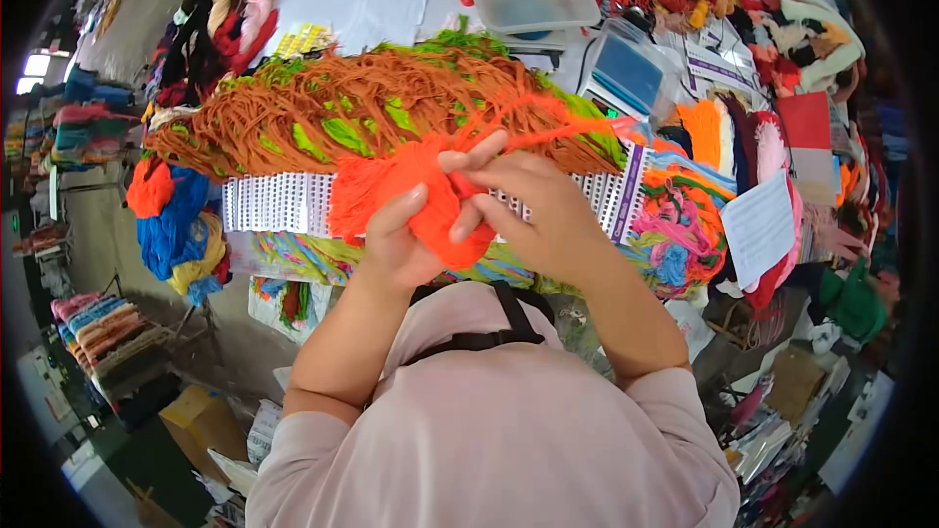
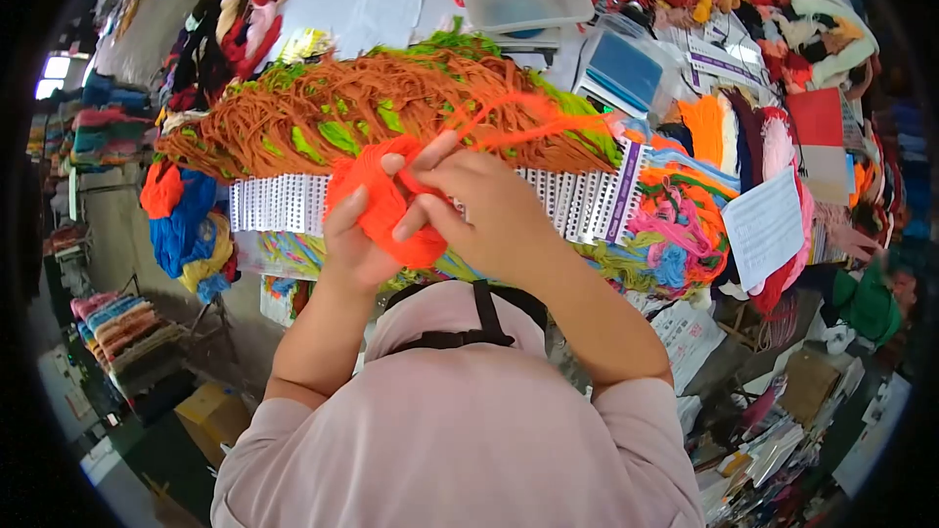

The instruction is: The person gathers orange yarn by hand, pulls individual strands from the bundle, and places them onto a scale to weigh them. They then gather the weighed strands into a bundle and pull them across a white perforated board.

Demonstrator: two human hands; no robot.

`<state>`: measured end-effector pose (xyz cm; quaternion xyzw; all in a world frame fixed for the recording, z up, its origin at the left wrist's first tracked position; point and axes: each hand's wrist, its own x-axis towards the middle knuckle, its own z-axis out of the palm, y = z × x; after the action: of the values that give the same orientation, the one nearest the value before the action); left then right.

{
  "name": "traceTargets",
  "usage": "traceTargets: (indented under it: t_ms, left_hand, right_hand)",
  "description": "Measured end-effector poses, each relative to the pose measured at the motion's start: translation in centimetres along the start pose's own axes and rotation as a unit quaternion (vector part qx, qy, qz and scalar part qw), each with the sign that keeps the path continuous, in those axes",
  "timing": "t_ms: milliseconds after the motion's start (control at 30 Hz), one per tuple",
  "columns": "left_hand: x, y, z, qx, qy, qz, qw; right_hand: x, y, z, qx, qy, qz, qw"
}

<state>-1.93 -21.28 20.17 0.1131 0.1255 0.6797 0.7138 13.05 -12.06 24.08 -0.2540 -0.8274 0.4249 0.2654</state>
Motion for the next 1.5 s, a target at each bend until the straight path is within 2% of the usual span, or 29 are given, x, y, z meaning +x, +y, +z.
traceTargets:
  t_ms: [33, 100, 133, 167, 233, 300, 367, 433, 500, 533, 600, 633, 700, 833, 900, 933, 1033, 1167, 1233, 1433, 1500]
  left_hand:
    - [-0.1, 0.6, 0.3, -0.013, -0.031, 0.014, 0.999]
    - [-0.9, 1.5, 1.1, 0.007, -0.062, 0.013, 0.998]
    - [-1.3, 1.8, 2.1, 0.022, -0.017, 0.025, 0.999]
    - [-1.8, 1.9, 2.6, 0.038, 0.028, 0.035, 0.998]
    - [-2.3, 2.4, 2.3, 0.039, -0.007, 0.031, 0.999]
    - [-2.9, 3.0, 2.6, 0.049, 0.001, 0.010, 0.999]
    - [-3.5, 3.3, 2.5, 0.050, 0.005, 0.016, 0.999]
    - [-3.8, 3.8, 2.3, 0.048, 0.008, 0.024, 0.999]
    - [-4.0, 4.4, 2.1, 0.043, -0.011, 0.001, 0.999]
    - [-4.3, 4.6, 1.8, 0.041, -0.012, 0.004, 0.999]
    - [-4.7, 4.8, 1.4, 0.119, 0.028, -0.004, 0.992]
    - [-4.8, 4.9, 1.6, 0.117, 0.027, -0.001, 0.993]
    - [-4.9, 5.3, 2.4, 0.233, 0.099, 0.010, 0.967]
    - [-4.6, 5.2, 3.0, 0.268, 0.104, 0.045, 0.957]
    - [-4.7, 5.4, 2.7, 0.247, 0.089, 0.045, 0.964]
    - [-4.6, 5.6, 2.4, 0.248, 0.086, 0.047, 0.964]
    - [-4.4, 5.7, 1.9, 0.234, 0.046, 0.036, 0.970]
    - [-3.9, 5.4, 3.0, 0.254, 0.069, 0.063, 0.963]
    - [-3.9, 5.3, 3.2, 0.266, 0.063, 0.062, 0.960]
    - [-3.6, 4.9, 2.5, 0.230, 0.043, 0.019, 0.972]
    - [-3.3, 4.6, 3.1, 0.195, 0.062, 0.057, 0.977]
  right_hand:
    - [-0.2, -0.1, -0.2, -0.037, 0.015, -0.043, 0.998]
    - [-0.8, -2.0, 0.2, -0.072, 0.123, -0.007, 0.990]
    - [-1.0, -2.6, 0.7, -0.003, 0.131, 0.033, 0.991]
    - [-0.8, -3.3, 1.1, -0.007, 0.131, 0.032, 0.991]
    - [0.1, -4.6, 2.1, -0.078, 0.111, -0.027, 0.990]
    - [0.1, -4.9, 3.3, -0.087, 0.095, -0.011, 0.992]
    - [-0.1, -3.9, 4.7, 0.039, 0.024, 0.041, 0.998]
    - [0.0, -4.2, 5.0, 0.038, 0.034, 0.033, 0.998]
    - [0.0, -4.7, 4.6, 0.175, -0.012, 0.140, 0.974]
    - [-0.1, -4.8, 4.9, 0.172, -0.015, 0.139, 0.975]
    - [-0.4, -4.7, 5.4, 0.323, -0.012, 0.213, 0.922]
    - [-0.4, -4.9, 5.5, 0.320, -0.015, 0.212, 0.923]
    - [-0.4, -5.1, 5.5, 0.316, -0.011, 0.213, 0.924]
    - [-0.6, -5.2, 5.7, 0.308, 0.040, 0.151, 0.939]
    - [-0.7, -4.7, 4.8, 0.369, 0.009, 0.219, 0.903]
    - [-0.4, -4.8, 4.6, 0.415, -0.003, 0.183, 0.891]
    - [-0.4, -4.2, 3.7, 0.450, -0.041, 0.204, 0.869]
    - [0.3, -6.8, 3.8, 0.404, 0.018, 0.240, 0.882]
    - [0.1, -6.5, 2.4, 0.187, -0.099, 0.228, 0.950]
    - [0.0, -6.3, 1.4, 0.187, -0.114, 0.235, 0.947]
    - [-0.3, -5.3, 1.4, 0.207, -0.105, 0.215, 0.949]
